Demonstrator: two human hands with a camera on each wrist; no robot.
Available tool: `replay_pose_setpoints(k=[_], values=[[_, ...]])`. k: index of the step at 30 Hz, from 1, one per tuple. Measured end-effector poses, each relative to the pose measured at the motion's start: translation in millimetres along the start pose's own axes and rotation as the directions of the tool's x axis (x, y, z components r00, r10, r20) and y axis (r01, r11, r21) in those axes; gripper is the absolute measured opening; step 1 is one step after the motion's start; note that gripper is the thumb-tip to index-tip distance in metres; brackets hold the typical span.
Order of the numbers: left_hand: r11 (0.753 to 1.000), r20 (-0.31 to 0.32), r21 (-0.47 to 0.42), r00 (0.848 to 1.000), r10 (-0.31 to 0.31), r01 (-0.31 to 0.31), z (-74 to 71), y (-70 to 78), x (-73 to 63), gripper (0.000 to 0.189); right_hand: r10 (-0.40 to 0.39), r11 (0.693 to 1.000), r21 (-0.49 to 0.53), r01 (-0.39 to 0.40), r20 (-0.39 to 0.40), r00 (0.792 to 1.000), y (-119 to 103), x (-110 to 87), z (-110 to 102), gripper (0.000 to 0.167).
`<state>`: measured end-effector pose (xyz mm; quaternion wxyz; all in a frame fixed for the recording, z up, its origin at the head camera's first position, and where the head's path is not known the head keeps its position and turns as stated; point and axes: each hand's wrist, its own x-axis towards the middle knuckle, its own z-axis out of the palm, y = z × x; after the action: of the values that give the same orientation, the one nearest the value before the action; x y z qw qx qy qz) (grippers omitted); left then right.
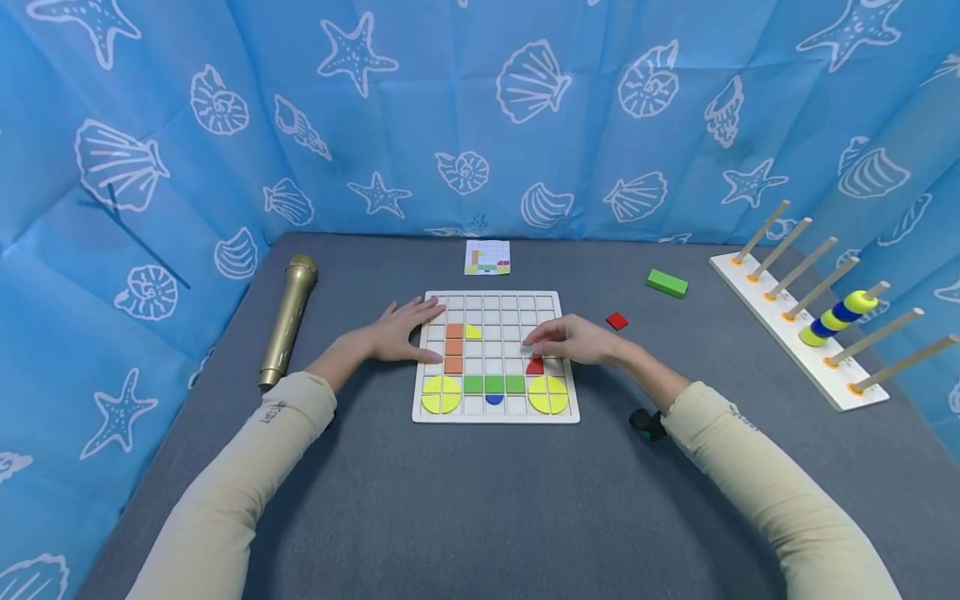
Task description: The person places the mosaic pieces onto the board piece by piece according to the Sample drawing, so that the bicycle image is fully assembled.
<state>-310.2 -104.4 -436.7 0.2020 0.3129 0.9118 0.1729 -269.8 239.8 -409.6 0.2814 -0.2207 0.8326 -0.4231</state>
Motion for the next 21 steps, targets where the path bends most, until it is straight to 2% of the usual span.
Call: replay_pose_setpoints(k=[4, 7, 10, 13, 17, 21], values=[[1.0, -0.004, 0.008, 1.0, 0.005, -0.005, 0.2, -0.9, 0.6, 0.095, 0.018, 1.0, 0.021, -0.018, 0.004, 1.0, 0, -0.3, -2, 0.031], [1.0, -0.007, 0.01, 1.0, 0.008, -0.008, 0.8, -2.0, 1.1, 0.095, 0.075, 0.991, 0.111, -0.074, -0.006, 0.997, 2, -1.0, -8, 0.035], [1.0, -0.008, 0.01, 1.0, 0.011, -0.011, 1.1, -2.8, 1.1, 0.095, 0.153, 0.952, 0.268, -0.145, -0.011, 0.988, 6, -2.4, -17, 0.04], [1.0, -0.003, 0.011, 1.0, 0.009, -0.009, 1.0, -3.1, 1.2, 0.095, 0.192, 0.897, 0.405, -0.176, 0.002, 0.981, 12, -4.4, -27, 0.045], [1.0, 0.003, 0.009, 1.0, 0.003, -0.003, 1.0, -3.3, 1.8, 0.095, 0.2, 0.849, 0.502, -0.165, -0.017, 0.98, 16, -9.3, -41, 0.052], [1.0, 0.001, 0.015, 1.0, 0.004, -0.004, 1.5, -3.4, 1.9, 0.096, 0.202, 0.824, 0.556, -0.11, -0.107, 0.974, 18, -14.1, -55, 0.059]])
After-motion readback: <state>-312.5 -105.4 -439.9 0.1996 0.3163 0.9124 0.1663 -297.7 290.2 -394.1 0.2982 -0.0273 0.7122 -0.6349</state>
